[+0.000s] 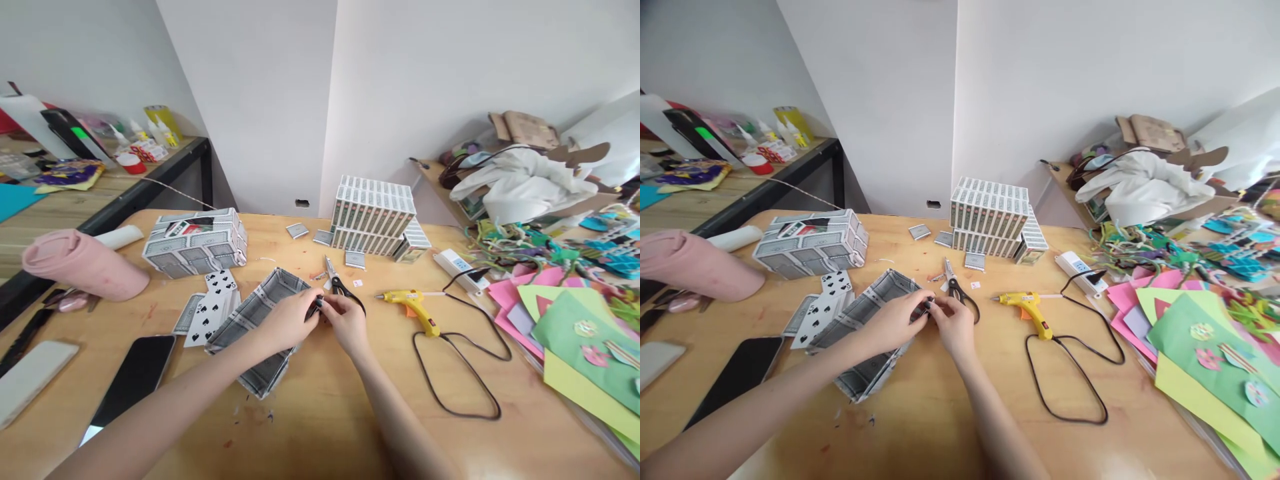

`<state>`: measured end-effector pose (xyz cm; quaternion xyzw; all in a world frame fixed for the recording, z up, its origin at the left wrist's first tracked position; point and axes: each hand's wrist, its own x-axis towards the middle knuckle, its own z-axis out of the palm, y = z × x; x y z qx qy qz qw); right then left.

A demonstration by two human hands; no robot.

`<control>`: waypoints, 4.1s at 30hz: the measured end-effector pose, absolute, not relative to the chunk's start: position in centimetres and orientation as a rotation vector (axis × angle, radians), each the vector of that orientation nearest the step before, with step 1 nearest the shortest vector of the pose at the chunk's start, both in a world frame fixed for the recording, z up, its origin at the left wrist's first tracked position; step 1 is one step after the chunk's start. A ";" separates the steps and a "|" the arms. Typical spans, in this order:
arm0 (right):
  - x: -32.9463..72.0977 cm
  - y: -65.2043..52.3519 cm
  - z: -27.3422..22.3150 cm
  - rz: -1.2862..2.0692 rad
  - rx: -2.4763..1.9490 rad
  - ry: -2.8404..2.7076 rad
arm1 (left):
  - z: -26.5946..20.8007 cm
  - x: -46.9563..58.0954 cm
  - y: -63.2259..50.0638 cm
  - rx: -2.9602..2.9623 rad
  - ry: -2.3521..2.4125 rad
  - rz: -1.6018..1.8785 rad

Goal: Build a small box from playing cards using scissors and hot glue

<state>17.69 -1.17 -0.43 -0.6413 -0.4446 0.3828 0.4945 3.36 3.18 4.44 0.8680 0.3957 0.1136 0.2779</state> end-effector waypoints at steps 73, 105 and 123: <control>19.8 -3.1 0.8 1.028 -1.513 -1.142 | 5.0 3.3 0.8 2.412 1.237 -0.019; 23.0 0.4 9.9 0.710 -1.044 -1.927 | 13.6 -0.7 6.6 1.690 0.607 0.427; 19.1 0.2 8.4 0.380 -0.920 -1.829 | 9.6 -0.8 2.7 2.602 0.770 1.354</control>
